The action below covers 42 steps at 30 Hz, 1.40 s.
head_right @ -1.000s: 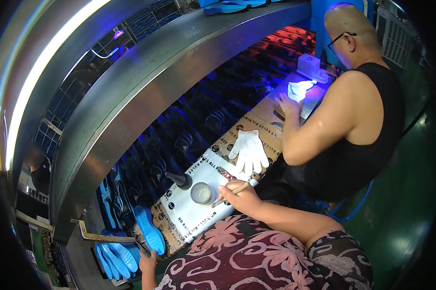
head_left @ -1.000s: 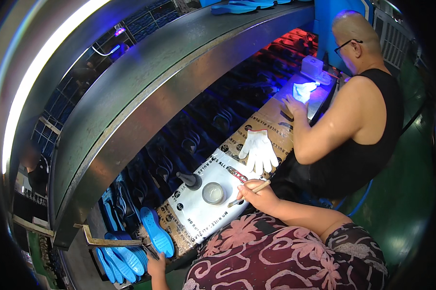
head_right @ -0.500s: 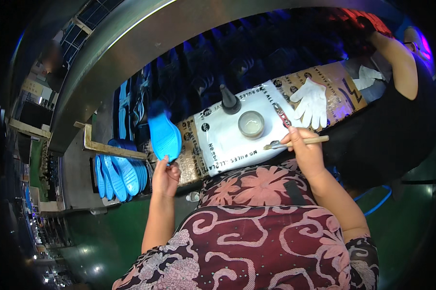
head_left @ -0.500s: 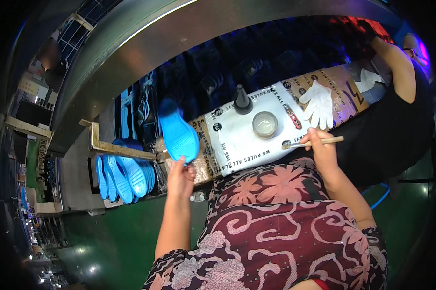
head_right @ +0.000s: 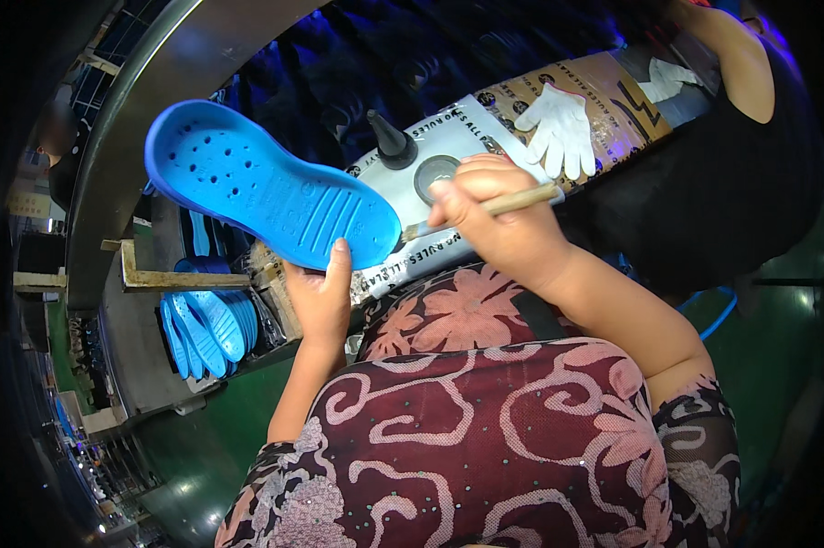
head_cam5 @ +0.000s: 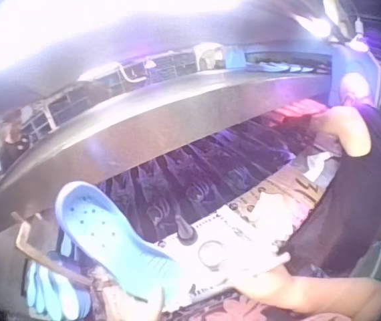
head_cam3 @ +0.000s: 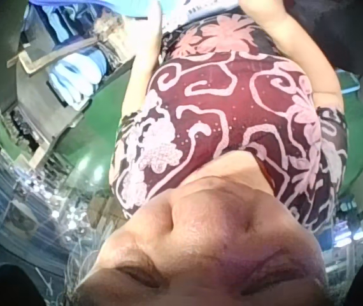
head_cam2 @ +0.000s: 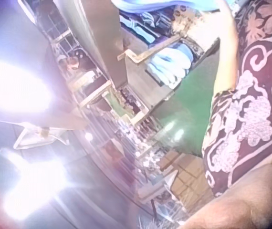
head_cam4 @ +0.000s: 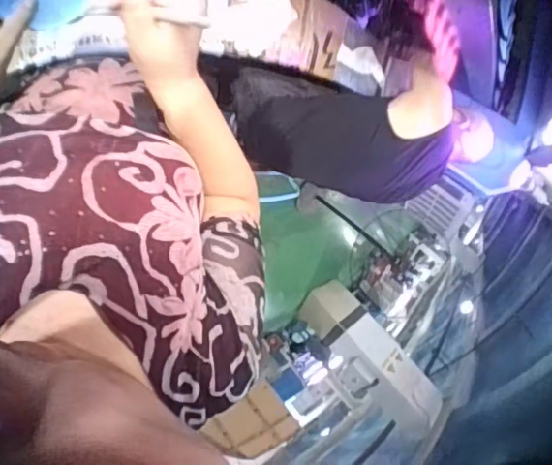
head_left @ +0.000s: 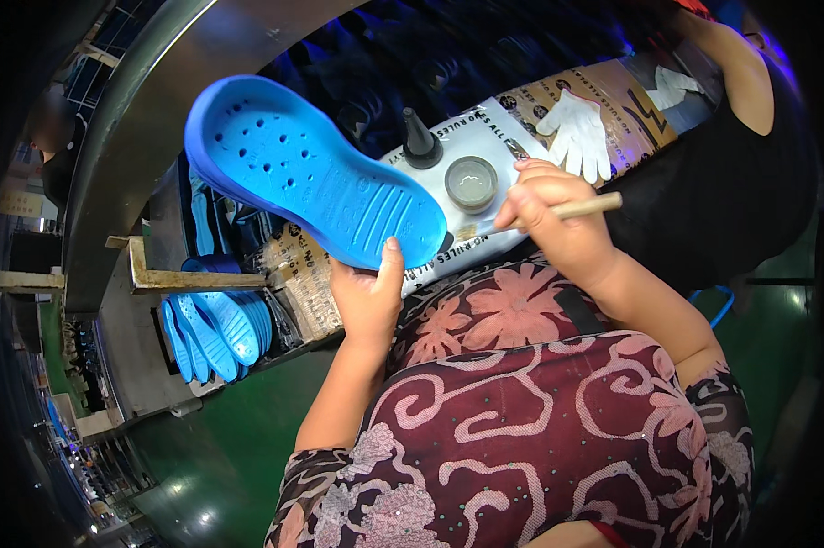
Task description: The person dips a brush into an adhesive container, applies glue across the surfaces of shoe soles, and places the soles onto an overhead conveyor belt.
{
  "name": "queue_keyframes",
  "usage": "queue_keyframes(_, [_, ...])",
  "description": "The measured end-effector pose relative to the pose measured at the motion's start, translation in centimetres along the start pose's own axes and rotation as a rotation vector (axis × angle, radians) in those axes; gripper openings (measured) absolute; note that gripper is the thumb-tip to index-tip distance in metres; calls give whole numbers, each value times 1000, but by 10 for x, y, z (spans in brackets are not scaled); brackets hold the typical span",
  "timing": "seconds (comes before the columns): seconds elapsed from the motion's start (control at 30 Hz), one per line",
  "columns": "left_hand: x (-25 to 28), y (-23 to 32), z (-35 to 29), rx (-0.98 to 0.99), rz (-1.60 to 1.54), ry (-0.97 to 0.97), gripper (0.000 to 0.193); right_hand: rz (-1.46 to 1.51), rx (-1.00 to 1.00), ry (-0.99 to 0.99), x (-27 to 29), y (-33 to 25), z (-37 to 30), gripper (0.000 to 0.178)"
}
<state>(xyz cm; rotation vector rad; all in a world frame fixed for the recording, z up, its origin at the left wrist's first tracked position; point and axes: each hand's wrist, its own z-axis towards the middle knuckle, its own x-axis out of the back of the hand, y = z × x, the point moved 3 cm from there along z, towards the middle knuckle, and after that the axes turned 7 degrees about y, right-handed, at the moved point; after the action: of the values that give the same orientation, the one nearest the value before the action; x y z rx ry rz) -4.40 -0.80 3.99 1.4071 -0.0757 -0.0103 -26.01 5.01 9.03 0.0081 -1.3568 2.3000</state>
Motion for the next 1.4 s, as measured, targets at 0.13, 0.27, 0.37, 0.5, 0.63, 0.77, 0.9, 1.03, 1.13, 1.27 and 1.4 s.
queue_keyframes(0.13, [-12,5,-1,-42,-42,-21,42,-79,171,-7,-10,0,-1,28])
queue_keyframes(0.27, [-15,6,-2,-101,-19,-77,43,-151,203,0,-12,6,1,27])
queue_keyframes(0.37, [-15,6,-2,-151,-19,-95,42,-225,238,-12,-13,7,1,27])
queue_keyframes(0.5, [-13,2,0,-201,-16,-11,29,-272,228,27,-5,9,1,28])
queue_keyframes(0.63, [-15,5,-1,-220,-18,-6,27,-241,236,35,-6,5,0,26])
queue_keyframes(0.77, [-13,5,-2,-234,27,22,26,-234,303,-47,-11,4,-1,23])
queue_keyframes(0.9, [-10,1,-1,-282,15,10,27,-301,300,-48,-6,10,-1,22])
queue_keyframes(1.03, [-14,-2,-2,-313,-15,32,26,-251,272,-12,-6,6,-1,23])
queue_keyframes(1.13, [-15,-2,-1,-374,-5,10,28,-258,335,-66,-14,3,-3,21])
queue_keyframes(1.27, [-16,-9,-3,-457,-15,10,32,-285,255,-78,-4,7,-4,21])
queue_keyframes(1.4, [-20,-6,-2,-454,-31,-3,32,-244,245,-47,-7,4,-1,20])
